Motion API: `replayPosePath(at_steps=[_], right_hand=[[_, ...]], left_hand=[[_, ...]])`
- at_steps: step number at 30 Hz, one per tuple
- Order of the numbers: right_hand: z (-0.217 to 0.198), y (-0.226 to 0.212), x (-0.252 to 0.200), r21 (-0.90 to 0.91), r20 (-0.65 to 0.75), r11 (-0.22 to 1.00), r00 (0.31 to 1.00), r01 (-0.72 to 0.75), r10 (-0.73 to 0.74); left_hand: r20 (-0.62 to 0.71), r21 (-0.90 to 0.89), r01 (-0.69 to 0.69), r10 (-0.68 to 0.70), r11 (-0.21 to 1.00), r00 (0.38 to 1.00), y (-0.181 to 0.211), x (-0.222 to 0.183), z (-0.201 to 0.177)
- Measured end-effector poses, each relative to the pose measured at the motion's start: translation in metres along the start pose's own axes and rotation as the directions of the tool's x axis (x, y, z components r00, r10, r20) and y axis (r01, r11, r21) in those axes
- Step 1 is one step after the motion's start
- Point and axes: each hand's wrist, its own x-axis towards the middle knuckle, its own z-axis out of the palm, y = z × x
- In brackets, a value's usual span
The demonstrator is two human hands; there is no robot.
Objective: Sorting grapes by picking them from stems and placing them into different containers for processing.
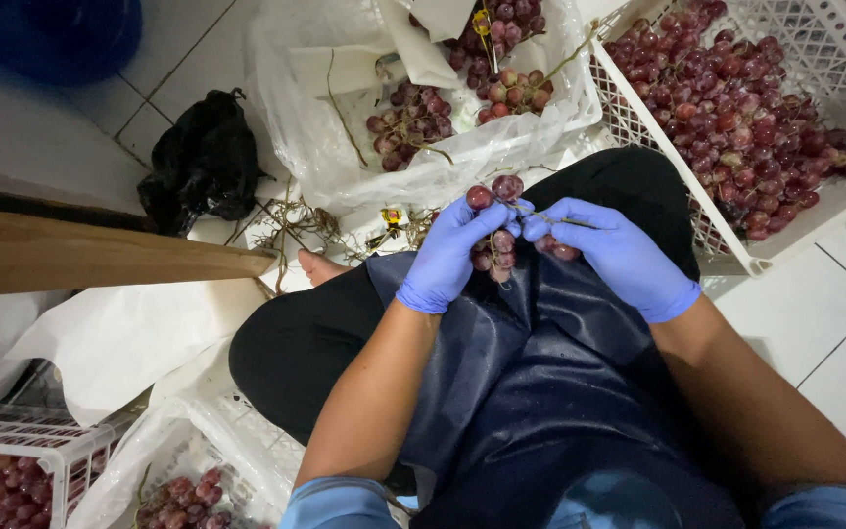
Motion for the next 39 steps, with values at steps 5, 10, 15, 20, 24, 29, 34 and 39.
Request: replayPosePath(at_steps=[5, 10, 15, 20, 24, 29, 34, 39], right_hand=[[0.010, 0.005, 0.001, 0.086, -0.150, 0.994, 0.988, 0.060, -0.047], [0.011, 0.032, 0.009, 0.127, -0.204, 0.986, 0.976, 0.110, -0.082], [0.013, 0.014, 0.001, 0.183, -0.345, 0.982, 0.938, 0.045, 0.021], [-0.032, -0.006, -0.001, 0.030, -0.533, 0.998, 0.846, 0.051, -0.027], [-0.106, 0.020, -0.005, -0.164, -0.688, 0.985, 0.711, 0.044, -0.146], [-0.203, 0.098, -0.004, -0.466, -0.697, 0.878, 0.566, 0.107, -0.439], [-0.136, 0.041, -0.021, -0.843, -0.448, 0.536, 0.614, -0.049, -0.650], [-0.032, -0.041, -0.026, -0.396, -0.231, 0.870, 0.885, 0.295, -0.405]], left_hand=[[-0.053, 0.093, 0.010, -0.005, 0.996, 0.999, -0.003, -0.010, 0.002], [0.019, 0.136, 0.136, -0.140, 0.981, 0.990, 0.010, -0.006, 0.007], [-0.025, 0.298, -0.023, 0.032, 0.954, 0.999, -0.008, -0.003, 0.003], [0.075, 0.419, -0.006, -0.028, 0.908, 0.997, -0.001, 0.000, 0.001], [0.138, 0.464, -0.146, 0.091, 0.874, 0.986, -0.009, 0.003, 0.003], [0.104, 0.477, -0.148, 0.111, 0.866, 0.988, -0.010, 0.005, 0.001], [0.140, 0.534, -0.162, 0.102, 0.830, 0.985, 0.002, 0.003, 0.004], [0.276, 0.645, -0.207, 0.029, 0.735, 0.961, 0.018, -0.002, 0.013]])
